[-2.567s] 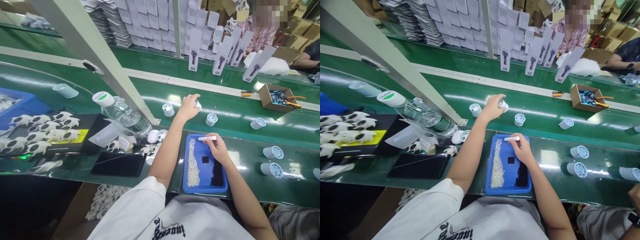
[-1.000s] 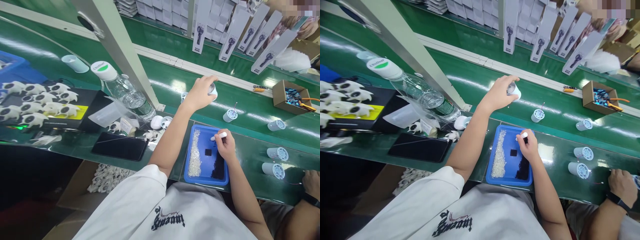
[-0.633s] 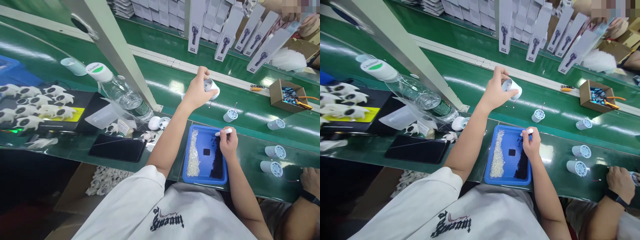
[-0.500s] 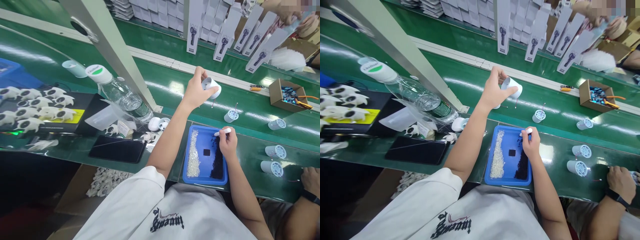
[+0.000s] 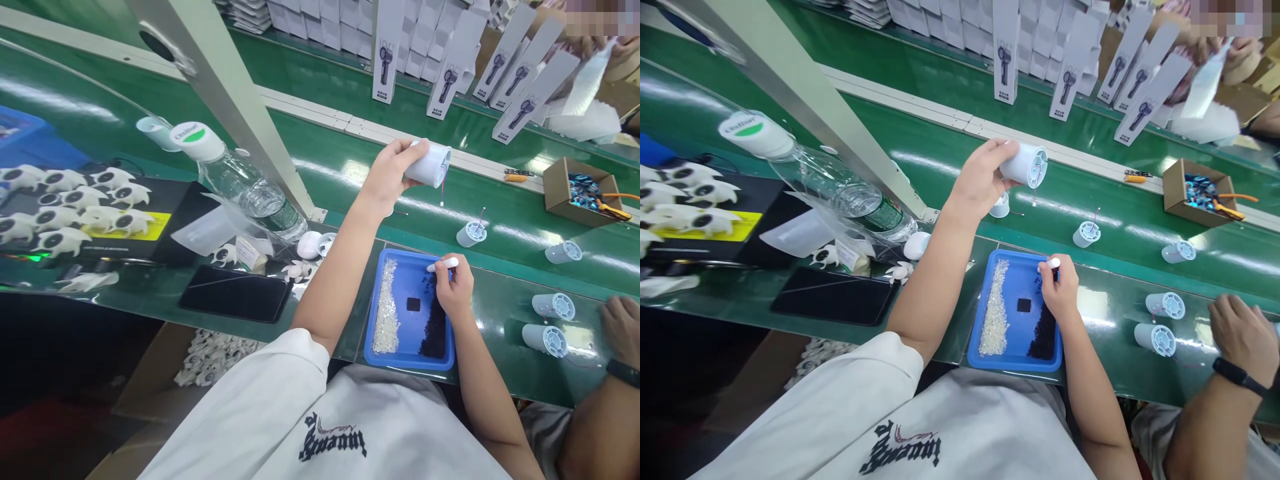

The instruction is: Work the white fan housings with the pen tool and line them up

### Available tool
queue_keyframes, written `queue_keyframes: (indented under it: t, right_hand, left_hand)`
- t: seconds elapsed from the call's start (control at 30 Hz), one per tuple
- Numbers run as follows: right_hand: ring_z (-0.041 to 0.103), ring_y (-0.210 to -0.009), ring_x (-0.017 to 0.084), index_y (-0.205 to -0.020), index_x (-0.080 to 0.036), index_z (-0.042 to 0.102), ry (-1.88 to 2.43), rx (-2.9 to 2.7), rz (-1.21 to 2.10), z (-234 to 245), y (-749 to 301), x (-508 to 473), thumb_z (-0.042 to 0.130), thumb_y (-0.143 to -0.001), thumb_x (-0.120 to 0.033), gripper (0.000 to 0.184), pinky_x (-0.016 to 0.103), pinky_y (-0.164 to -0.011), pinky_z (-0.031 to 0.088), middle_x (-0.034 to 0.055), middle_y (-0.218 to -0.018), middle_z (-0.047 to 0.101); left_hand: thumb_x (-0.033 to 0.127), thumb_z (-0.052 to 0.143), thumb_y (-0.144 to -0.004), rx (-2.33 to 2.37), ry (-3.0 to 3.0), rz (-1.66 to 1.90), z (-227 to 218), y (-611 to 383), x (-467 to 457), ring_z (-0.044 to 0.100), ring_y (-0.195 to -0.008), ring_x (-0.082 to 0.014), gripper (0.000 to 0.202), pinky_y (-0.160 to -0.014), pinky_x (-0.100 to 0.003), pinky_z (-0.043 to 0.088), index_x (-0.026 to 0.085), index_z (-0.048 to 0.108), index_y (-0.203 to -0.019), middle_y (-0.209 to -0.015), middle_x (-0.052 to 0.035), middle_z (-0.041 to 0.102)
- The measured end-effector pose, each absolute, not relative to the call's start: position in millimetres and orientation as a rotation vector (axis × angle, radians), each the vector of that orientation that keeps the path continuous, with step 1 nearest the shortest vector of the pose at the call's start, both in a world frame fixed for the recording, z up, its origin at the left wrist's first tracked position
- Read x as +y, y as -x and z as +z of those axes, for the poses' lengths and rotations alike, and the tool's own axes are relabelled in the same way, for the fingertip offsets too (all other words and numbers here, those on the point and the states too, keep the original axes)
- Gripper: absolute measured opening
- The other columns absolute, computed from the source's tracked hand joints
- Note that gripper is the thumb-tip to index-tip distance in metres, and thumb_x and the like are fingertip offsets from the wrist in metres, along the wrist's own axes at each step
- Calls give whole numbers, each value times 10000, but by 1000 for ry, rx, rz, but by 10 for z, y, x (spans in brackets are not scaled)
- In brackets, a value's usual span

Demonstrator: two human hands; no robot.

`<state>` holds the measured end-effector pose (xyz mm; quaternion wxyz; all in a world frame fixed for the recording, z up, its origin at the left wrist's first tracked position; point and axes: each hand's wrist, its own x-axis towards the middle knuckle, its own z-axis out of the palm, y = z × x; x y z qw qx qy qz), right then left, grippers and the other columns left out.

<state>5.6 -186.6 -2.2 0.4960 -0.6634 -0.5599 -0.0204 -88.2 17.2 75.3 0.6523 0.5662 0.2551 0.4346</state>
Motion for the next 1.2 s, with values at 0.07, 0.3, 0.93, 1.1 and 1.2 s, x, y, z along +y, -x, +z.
queue_keyframes:
  t: [0.07, 0.3, 0.93, 1.1, 1.2]
  right_hand:
    - [551, -641, 157, -814, -232, 526, 1618, -1347, -45, -26, -57, -1862, 503, -947, -372, 194, 288, -613, 453, -1, -721, 578]
    - [521, -603, 147, -806, -232, 512, 1602, -1361, -42, -20, -48, -1850, 503, -948, -350, 186, 279, -590, 439, -12, -696, 547]
    - [597, -597, 159, -819, -227, 542, 1366, -1666, 110, 88, -21, -2070, 541, -910, -268, 100, 282, -556, 484, 11, -695, 614]
    - [613, -584, 149, -835, -227, 578, 1337, -1814, 291, 114, 38, -2112, 552, -914, -271, 94, 260, -542, 505, 4, -692, 641]
    - [671, -687, 183, -912, -225, 601, 1284, -1601, 157, 87, 2, -2101, 557, -917, -256, 54, 308, -618, 555, 35, -780, 683]
  left_hand:
    - [450, 460, -961, 581, -1239, 947, 748, 866, 185, 627, -1101, -251, 321, -833, -400, 552, 156, 575, -1018, -1036, -63, 609]
    - [552, 516, -899, 650, -1118, 897, 734, 809, 124, 651, -949, -236, 411, -723, -352, 564, 156, 611, -955, -879, -73, 635]
    - [415, 746, -776, 490, -818, 709, 1130, 966, -210, 498, -540, -82, 318, -483, -217, 406, 169, 574, -671, -600, 16, 540]
    - [327, 710, -815, 458, -780, 675, 1152, 962, -237, 476, -484, -69, 273, -462, -205, 418, 161, 566, -652, -558, 31, 523]
    - [295, 664, -852, 454, -786, 660, 1159, 951, -252, 452, -455, -64, 259, -419, -194, 388, 146, 580, -657, -540, 31, 508]
